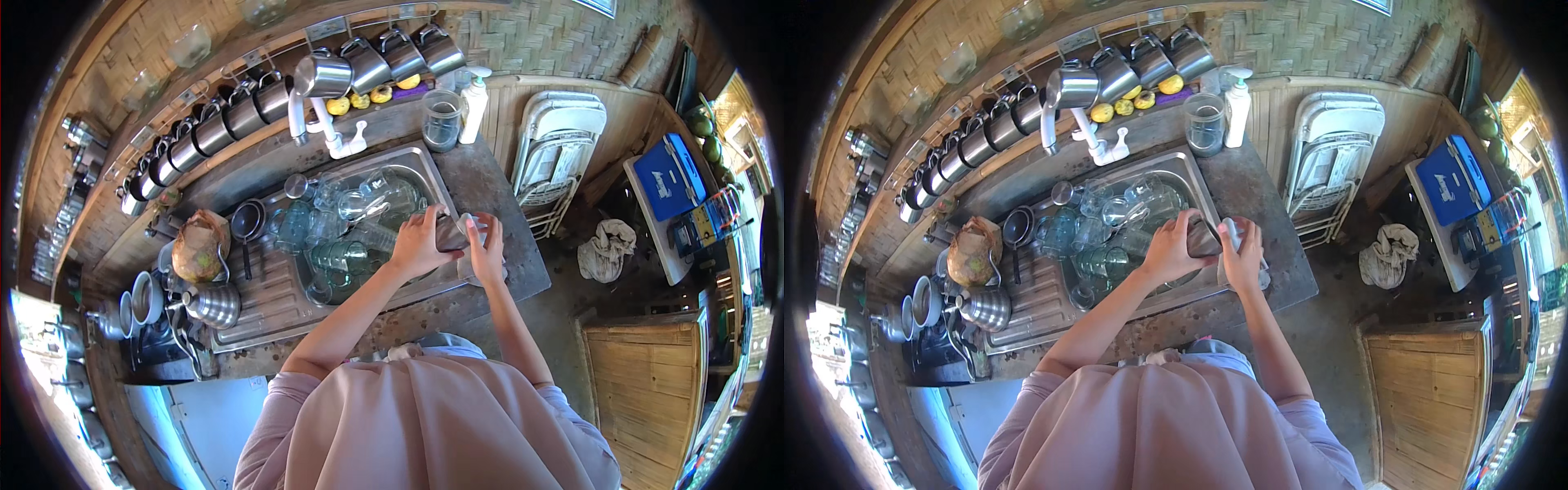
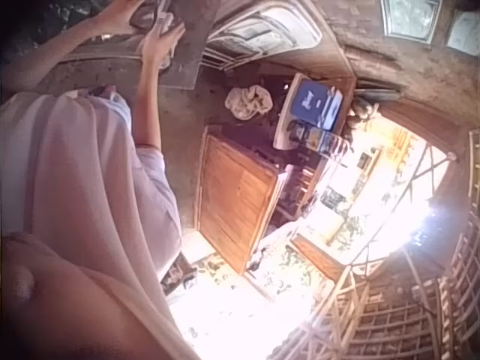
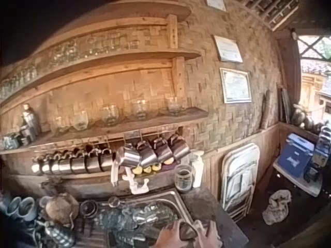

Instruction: Drying metal cups and glassware with a cloth and organizing them on a rack and counter.

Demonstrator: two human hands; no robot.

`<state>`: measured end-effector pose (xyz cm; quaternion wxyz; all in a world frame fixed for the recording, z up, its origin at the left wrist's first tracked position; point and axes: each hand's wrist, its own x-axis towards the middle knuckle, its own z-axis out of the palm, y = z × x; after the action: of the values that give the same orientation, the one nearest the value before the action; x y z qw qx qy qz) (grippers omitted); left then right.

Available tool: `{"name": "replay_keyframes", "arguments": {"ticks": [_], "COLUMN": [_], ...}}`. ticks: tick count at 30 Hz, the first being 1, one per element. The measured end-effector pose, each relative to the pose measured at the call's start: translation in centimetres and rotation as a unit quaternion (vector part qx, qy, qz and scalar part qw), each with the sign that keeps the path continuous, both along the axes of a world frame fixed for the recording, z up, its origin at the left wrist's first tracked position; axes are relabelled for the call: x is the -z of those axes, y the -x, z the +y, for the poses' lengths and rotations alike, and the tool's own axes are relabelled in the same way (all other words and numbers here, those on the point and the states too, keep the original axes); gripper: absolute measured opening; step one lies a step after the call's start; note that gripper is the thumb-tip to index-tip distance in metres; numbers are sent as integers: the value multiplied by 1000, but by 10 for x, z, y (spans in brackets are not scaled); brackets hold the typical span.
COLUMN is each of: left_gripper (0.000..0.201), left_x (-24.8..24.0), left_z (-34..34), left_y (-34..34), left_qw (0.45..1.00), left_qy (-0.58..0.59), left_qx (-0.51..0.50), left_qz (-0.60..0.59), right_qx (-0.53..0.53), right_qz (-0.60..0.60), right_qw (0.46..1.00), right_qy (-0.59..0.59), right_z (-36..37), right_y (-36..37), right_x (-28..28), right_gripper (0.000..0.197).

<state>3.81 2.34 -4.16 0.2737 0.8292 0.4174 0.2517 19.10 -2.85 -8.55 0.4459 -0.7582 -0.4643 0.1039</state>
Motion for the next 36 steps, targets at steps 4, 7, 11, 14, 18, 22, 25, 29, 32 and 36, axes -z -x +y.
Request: {"name": "replay_keyframes", "arguments": {"ticks": [4, 7, 11, 14, 18, 22, 25, 29, 32, 36], "left_gripper": [71, 74, 73, 72, 63, 52, 45, 39, 39, 38], "left_x": [-13, -27, -41, -44, -55, -65, -82, -98, -113, -118], "left_z": [1, 4, 10, 9, 6, -5, -16, -28, -39, -31], "left_y": [20, 46, 94, 130, 181, 244, 296, 373, 422, 482], "left_qw": [1000, 986, 973, 969, 926, 872, 855, 831, 812, 809], "left_qy": [-27, -162, -189, -15, 84, 26, -24, -82, -80, -165], "left_qx": [4, 34, -26, -94, -130, -155, -182, -220, -242, -302], "left_qz": [-9, -30, -132, -227, -346, -463, -484, -504, -525, -476], "right_qx": [-169, -227, -260, -301, -379, -450, -505, -548, -562, -598], "right_qz": [300, 405, 462, 459, 469, 454, 434, 355, 309, 346], "right_qw": [939, 886, 847, 835, 791, 761, 737, 749, 760, 710], "right_qy": [-18, 17, -24, -44, -106, -110, -116, -111, -103, -141], "right_z": [8, 16, 27, 42, 62, 64, 65, 71, 78, 90], "right_y": [22, 38, 78, 112, 172, 244, 301, 380, 437, 506], "right_x": [-32, -48, -81, -93, -102, -126, -143, -156, -163, -165], "right_gripper": [63, 59, 53, 54, 59, 58, 58, 59, 61, 52]}}
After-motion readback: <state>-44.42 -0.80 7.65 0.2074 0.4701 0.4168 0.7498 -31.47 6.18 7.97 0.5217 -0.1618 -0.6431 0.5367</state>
